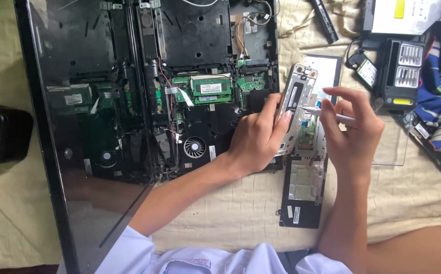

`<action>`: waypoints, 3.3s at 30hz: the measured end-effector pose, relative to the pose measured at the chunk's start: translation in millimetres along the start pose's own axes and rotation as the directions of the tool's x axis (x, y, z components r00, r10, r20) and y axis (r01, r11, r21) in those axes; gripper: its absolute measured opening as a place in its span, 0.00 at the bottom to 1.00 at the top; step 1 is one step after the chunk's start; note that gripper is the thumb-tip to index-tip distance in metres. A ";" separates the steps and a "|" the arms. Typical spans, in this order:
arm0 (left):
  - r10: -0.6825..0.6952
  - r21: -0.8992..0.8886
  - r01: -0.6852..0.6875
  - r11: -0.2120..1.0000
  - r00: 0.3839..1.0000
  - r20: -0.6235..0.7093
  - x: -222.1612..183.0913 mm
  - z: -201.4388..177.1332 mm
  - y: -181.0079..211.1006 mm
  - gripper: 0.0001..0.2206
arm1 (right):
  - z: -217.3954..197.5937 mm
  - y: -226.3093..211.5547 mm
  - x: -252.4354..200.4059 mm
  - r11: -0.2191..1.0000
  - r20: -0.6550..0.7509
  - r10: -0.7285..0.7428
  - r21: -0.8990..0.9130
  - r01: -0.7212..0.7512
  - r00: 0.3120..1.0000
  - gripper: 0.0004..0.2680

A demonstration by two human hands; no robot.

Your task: The person is reassembling internal components of a smartphone while working on a surface next to an open laptop.

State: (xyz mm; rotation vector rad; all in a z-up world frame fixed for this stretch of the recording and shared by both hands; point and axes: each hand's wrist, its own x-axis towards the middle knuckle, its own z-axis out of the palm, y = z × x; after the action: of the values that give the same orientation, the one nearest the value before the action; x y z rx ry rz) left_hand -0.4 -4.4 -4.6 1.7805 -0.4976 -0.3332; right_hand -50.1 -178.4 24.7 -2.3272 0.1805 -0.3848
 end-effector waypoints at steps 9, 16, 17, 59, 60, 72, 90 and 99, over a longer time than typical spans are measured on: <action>-0.012 -0.002 0.012 1.000 1.000 0.022 1.2 -3.8 2.2 0.12 | -4.2 -3.5 4.9 1.000 0.045 -0.001 0.011 0.000 0.999 0.07; -0.005 -0.050 0.006 0.999 1.000 0.007 -0.3 -3.4 2.4 0.11 | -3.4 1.6 1.6 1.000 0.074 -0.024 -0.014 0.025 0.997 0.09; -0.011 -0.049 0.011 0.999 1.000 0.010 0.0 -3.4 2.8 0.11 | -2.7 4.2 1.1 0.998 0.047 -0.044 -0.037 0.046 0.998 0.07; -0.004 -0.021 0.005 1.000 1.000 0.027 -1.3 -4.5 4.2 0.11 | -13.5 -6.5 -1.3 0.989 0.058 -0.128 -0.064 0.131 0.990 0.10; 0.001 -0.018 0.000 1.000 1.000 0.022 -1.0 -4.6 4.7 0.10 | -14.7 -9.8 -0.1 0.993 0.076 -0.112 -0.024 0.114 0.991 0.13; -0.022 -0.013 0.022 1.000 0.999 0.028 0.4 -3.7 2.7 0.12 | -9.7 -10.8 0.9 0.987 0.082 -0.163 -0.004 0.164 0.983 0.07; 0.013 -0.026 -0.013 1.000 1.000 0.002 0.3 -1.7 0.6 0.12 | -15.4 -9.1 1.1 0.986 0.143 -0.128 -0.090 0.141 0.981 0.11; 0.015 -0.015 -0.015 1.000 1.000 0.005 0.5 -1.7 0.0 0.13 | -12.4 0.5 -3.6 0.977 0.092 -0.172 -0.115 0.182 0.981 0.04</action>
State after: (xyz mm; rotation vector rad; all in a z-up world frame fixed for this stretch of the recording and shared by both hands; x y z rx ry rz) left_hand 0.9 -3.2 -4.2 1.7611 -0.5102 -0.3303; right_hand -57.6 -186.2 31.9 -2.4847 -0.0453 -0.3745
